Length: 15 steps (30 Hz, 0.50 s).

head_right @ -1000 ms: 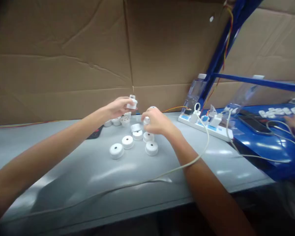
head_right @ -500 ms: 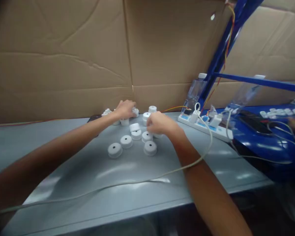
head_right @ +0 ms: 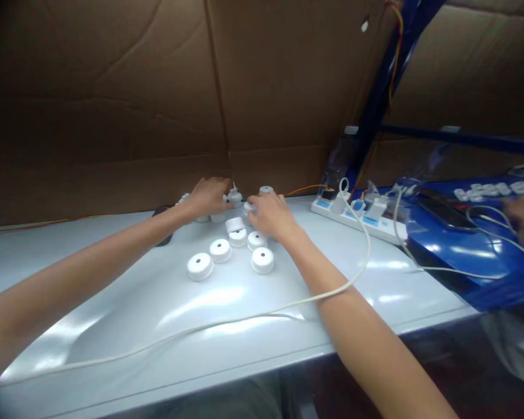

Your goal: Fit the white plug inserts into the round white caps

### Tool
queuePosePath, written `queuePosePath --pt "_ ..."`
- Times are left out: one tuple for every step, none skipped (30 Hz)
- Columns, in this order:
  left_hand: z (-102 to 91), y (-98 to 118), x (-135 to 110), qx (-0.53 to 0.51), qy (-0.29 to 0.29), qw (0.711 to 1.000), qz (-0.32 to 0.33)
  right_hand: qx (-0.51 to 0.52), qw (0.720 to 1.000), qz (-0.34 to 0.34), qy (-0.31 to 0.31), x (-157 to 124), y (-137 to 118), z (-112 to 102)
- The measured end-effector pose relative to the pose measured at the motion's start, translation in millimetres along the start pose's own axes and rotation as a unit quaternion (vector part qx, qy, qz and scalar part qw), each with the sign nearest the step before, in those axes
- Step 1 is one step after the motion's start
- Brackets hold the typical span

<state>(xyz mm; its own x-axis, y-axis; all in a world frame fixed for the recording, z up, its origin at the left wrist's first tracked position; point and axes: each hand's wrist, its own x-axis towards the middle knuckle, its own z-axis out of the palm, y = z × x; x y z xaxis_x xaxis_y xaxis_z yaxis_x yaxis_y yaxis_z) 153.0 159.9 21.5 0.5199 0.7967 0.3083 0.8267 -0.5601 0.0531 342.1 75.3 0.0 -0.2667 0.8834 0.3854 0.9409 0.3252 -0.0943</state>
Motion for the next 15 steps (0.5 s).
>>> queuePosePath --pt "-2.4 -0.9 -5.0 -0.014 -0.003 1.000 0.000 0.011 1.000 -0.002 0.003 -0.1 -0.9 -0.2" --pt "-4.9 -1.5 -10.0 -0.023 -0.009 1.000 0.002 0.024 1.000 -0.003 0.004 -0.2 -1.5 -0.2" --pt "-7.4 -1.8 -14.8 -0.026 -0.015 1.000 0.006 0.038 0.999 -0.001 0.003 -0.4 -1.9 0.3" --pt "-9.9 -1.8 -19.2 -0.021 -0.022 0.999 0.012 0.051 0.999 0.003 0.000 -0.7 -2.1 1.0" --pt "-12.2 -1.4 -23.2 -0.015 -0.027 0.999 0.018 0.064 0.998 0.010 -0.001 -0.9 -2.1 2.0" --pt "-14.3 -0.7 -26.6 -0.009 -0.032 0.999 0.022 0.076 0.997 0.018 0.000 -1.0 -1.9 3.0" --pt "-16.2 0.2 -29.5 -0.004 -0.036 0.999 0.023 0.088 0.996 0.023 0.006 -0.8 -1.6 3.9" --pt "-17.8 1.4 -31.7 -0.003 -0.038 0.999 0.023 0.102 0.994 0.024 0.018 -0.2 -1.3 4.6" --pt "-19.2 2.9 -33.3 -0.004 -0.034 0.999 0.021 0.118 0.992 0.024 0.036 0.9 -1.0 5.1" --pt "-20.5 4.8 -34.5 -0.012 -0.021 0.999 0.022 0.138 0.988 0.027 0.061 2.5 -0.9 5.4" --pt "-21.7 7.1 -35.1 -0.034 -0.001 0.999 0.029 0.163 0.982 0.035 0.091 4.6 -1.1 5.5" --pt "-23.0 9.9 -35.5 -0.073 0.021 0.996 0.038 0.197 0.972 0.050 0.119 6.9 -1.7 5.4" --pt "-24.3 13.1 -35.6 -0.124 0.043 0.990 0.049 0.246 0.955 0.072 0.146 9.4 -2.9 5.0" --pt "-25.8 16.6 -35.7 -0.180 0.059 0.980 0.060 0.312 0.931 0.098 0.165 11.9 -4.6 4.3" --pt "-27.4 20.3 -35.7 -0.231 0.068 0.968 0.068 0.392 0.896 0.121 0.170 14.0 -6.8 3.1"
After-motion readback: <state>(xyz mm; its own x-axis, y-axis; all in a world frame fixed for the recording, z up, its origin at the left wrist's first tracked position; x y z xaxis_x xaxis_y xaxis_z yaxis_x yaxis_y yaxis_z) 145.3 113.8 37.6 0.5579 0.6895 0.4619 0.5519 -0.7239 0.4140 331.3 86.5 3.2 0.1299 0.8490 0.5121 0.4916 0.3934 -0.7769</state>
